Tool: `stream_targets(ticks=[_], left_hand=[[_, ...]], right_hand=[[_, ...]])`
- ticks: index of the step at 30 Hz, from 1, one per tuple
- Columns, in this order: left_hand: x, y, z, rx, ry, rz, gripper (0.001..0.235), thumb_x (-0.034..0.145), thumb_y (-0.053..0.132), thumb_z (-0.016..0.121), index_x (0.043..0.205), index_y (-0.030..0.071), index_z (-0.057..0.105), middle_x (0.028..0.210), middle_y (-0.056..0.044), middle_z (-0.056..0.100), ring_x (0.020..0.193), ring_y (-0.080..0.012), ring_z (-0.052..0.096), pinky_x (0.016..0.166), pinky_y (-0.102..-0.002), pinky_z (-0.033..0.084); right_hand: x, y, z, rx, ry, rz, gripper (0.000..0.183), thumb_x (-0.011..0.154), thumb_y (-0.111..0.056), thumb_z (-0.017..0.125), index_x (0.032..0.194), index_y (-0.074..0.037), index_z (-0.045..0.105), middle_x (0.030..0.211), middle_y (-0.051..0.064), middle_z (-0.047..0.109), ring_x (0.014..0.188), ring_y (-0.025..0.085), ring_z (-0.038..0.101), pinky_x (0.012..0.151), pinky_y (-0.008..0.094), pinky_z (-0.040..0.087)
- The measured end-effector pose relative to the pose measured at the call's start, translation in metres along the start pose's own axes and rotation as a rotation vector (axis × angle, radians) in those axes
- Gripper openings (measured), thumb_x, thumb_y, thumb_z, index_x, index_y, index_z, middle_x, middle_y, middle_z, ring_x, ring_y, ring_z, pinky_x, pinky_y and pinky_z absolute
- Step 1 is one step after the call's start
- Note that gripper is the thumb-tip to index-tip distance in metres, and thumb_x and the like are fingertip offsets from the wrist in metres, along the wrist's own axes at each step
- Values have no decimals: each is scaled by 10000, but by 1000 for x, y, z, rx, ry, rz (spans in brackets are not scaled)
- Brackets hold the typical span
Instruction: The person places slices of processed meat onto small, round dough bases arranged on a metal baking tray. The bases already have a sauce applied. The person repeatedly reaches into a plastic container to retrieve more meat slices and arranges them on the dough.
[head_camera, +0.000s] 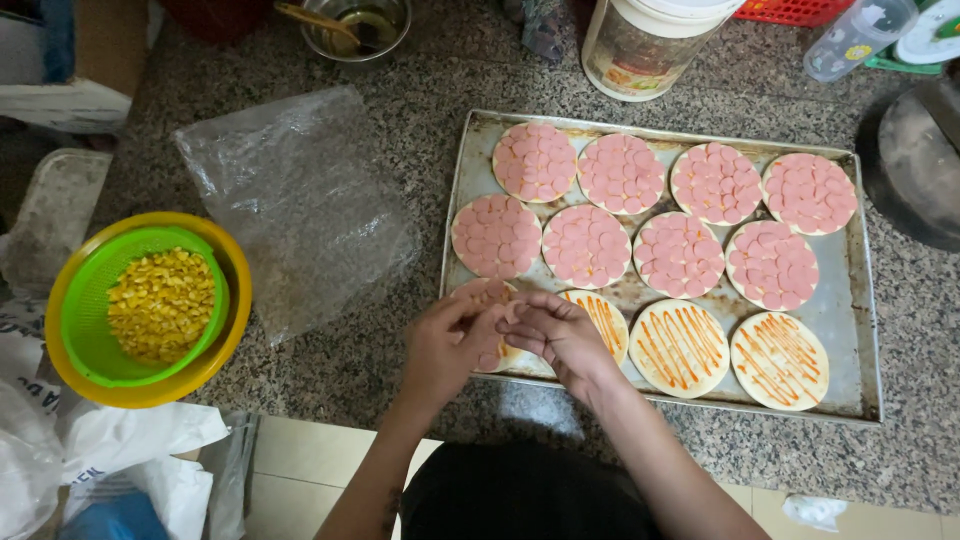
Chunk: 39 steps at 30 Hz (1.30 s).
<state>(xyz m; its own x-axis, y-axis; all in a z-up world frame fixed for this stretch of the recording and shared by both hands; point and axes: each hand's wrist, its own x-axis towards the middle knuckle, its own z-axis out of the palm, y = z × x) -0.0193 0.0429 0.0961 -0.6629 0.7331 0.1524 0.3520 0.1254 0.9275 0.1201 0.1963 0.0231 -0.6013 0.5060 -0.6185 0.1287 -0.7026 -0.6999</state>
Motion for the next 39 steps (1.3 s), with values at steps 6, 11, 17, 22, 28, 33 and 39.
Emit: stream_targets(ticks=[6,11,17,22,28,33,39], left_hand=[[-9,-101,6,14,52,-174,211,1116,253,932,1083,46,964,900,-151,904,838,-310,891,717,-382,665],[-4,-93,1,432,34,-87,275,1170,347,843,1188,104,971,986,-92,901,875,-326,879,825,-453,658],[11,-88,19,454,32,60,188,1080,270,862,1153,140,977,980,-142,903,956,-427,875,846,-555,625],[6,-98,34,561,26,6,204,1087,371,818,1119,220,951,1017,-61,887,1053,-369,853,970,-529,560],[3,-99,31,698,117,61,197,1020,381,865,921,219,815,886,-24,783,970,-312,811,950,-515,534],[0,-127,40,769,123,74,288,1035,306,894,833,205,715,770,1,650,831,-287,739,878,-487,488],[1,-93,30,712,164,134,249,1156,367,839,968,211,787,954,-4,744,986,-256,795,857,-440,485]], right_hand=[[10,9,-13,-12,62,2,349,1149,-89,808,1471,43,789,1198,233,868,1089,415,928,1031,591,767],[19,17,-33,-41,126,-14,370,1149,-75,789,1505,24,789,1178,200,874,1077,363,933,1025,521,772],[23,22,-38,-44,139,-47,443,1118,-17,791,1556,49,769,1185,182,873,1071,356,934,1045,514,768],[23,23,-35,-75,128,-24,454,1102,-29,813,1548,53,789,1176,188,862,1079,356,928,1058,522,766],[20,21,-27,-79,135,-3,387,1116,-65,823,1488,45,806,1185,224,876,1071,351,928,1047,517,764],[23,23,-32,-96,125,22,359,1173,-159,788,1476,33,785,1232,259,907,1125,376,933,1011,504,769],[14,12,-19,-141,111,6,385,1226,-193,697,1517,55,743,1259,300,911,1150,421,926,1005,545,764]])
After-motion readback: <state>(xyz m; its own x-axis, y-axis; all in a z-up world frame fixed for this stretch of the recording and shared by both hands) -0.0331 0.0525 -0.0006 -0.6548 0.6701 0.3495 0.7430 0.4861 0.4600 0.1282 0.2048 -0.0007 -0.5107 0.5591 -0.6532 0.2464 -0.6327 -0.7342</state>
